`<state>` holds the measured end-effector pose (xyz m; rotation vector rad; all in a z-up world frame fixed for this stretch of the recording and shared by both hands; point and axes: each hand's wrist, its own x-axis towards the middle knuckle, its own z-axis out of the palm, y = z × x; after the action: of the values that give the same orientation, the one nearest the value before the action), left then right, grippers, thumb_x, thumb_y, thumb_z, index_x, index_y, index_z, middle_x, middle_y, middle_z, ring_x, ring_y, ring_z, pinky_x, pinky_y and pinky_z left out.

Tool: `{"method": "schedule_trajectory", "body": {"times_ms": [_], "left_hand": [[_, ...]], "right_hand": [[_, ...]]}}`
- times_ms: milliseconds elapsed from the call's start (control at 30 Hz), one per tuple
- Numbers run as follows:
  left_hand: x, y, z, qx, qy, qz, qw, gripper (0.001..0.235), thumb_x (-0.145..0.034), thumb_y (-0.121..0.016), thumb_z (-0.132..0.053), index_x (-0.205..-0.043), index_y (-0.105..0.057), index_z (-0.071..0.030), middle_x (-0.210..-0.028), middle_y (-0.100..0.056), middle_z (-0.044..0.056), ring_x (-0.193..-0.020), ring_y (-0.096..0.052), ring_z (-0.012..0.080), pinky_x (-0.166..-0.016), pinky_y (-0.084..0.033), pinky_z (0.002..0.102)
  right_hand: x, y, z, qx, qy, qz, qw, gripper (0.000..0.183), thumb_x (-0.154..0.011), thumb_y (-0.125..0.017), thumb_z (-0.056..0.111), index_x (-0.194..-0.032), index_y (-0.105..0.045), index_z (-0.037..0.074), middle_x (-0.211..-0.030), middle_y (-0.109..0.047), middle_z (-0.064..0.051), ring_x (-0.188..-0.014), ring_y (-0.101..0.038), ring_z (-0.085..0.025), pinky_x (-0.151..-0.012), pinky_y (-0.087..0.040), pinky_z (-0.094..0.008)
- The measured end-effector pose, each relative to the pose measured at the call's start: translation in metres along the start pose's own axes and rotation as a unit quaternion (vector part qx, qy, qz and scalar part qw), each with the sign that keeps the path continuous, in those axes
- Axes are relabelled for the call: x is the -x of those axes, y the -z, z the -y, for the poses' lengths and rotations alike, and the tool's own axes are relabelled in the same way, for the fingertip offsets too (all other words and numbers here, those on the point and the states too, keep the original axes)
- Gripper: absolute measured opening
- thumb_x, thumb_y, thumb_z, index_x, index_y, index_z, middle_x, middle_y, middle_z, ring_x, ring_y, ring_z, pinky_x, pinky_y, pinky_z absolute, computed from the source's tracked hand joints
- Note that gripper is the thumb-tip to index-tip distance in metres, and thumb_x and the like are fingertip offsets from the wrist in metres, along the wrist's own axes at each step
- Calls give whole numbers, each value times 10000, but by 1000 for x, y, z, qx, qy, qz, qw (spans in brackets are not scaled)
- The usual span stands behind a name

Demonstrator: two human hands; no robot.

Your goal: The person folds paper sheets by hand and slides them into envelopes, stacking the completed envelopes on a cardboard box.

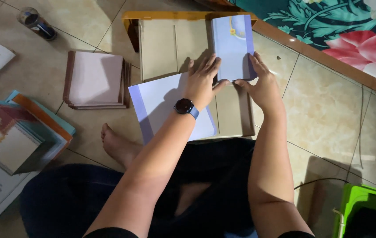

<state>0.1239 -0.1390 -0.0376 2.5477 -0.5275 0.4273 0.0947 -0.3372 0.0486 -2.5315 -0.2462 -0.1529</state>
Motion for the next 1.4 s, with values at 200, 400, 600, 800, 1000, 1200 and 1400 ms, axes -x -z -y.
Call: {"method": "schedule_trajectory", "body": {"times_ms": [200,400,600,800,1000,1200,1400], "left_hand": [[0,-1,1,-8,4,18,1000,696,-1002,-545,-633,-1490,-486,-142,-1552,-514,111,-1373,-574,293,-1193,-225,664],[-1,3,1,7,7,41,999,710,-1003,-526,-650,-1500,-477,-144,-1547,-523,107,-1383,-572,263,-1203,-228,654],[-1,-1,4,-12,-1,37,999,697,-991,-552,-636,-1487,-499,-149,-1466,-607,111,-1331,-617,230,-1213,-199,636],[-2,7,1,-9,0,52,999,683,-1002,-508,-649,-1474,-519,-156,-1458,-610,124,-1325,-623,219,-1216,-198,634],[-1,8,0,0,9,54,998,687,-999,-521,-651,-1487,-510,-167,-1476,-599,119,-1324,-627,213,-1230,-176,622],[-1,8,0,6,10,39,999,659,-988,-586,-627,-1497,-479,-223,-1471,-605,113,-1326,-628,225,-1221,-203,639],[6,39,3,190,52,-28,980,704,-948,-706,-498,-1491,-464,-122,-1547,-492,191,-1448,-461,372,-1101,-526,419]], "right_hand": [[-1,-2,-16,-20,14,6,1000,780,-910,-829,275,-1552,-461,30,-1607,-399,-211,-1367,-484,-447,-1096,-497,-493],[0,-1,-17,-62,16,18,998,705,-970,-767,258,-1564,-443,60,-1625,-371,-204,-1411,-441,-429,-1124,-477,-484],[3,6,-8,-126,-8,21,992,685,-1010,-729,215,-1574,-392,23,-1618,-341,-259,-1424,-370,-472,-1162,-425,-502],[2,2,-9,-44,-26,39,998,822,-974,-759,332,-1605,-324,32,-1631,-342,-228,-1451,-392,-407,-1201,-386,-497],[2,-2,-8,-21,-15,18,999,835,-955,-797,336,-1596,-358,30,-1591,-417,-233,-1409,-448,-424,-1158,-434,-514],[3,-1,-10,3,-28,24,999,886,-944,-807,390,-1618,-323,78,-1492,-535,-256,-1344,-522,-430,-1114,-465,-550],[24,36,33,-5,84,-90,992,719,-933,-790,65,-1506,-401,-129,-1552,-432,-326,-1419,-473,-456,-1117,-429,-474]]}}
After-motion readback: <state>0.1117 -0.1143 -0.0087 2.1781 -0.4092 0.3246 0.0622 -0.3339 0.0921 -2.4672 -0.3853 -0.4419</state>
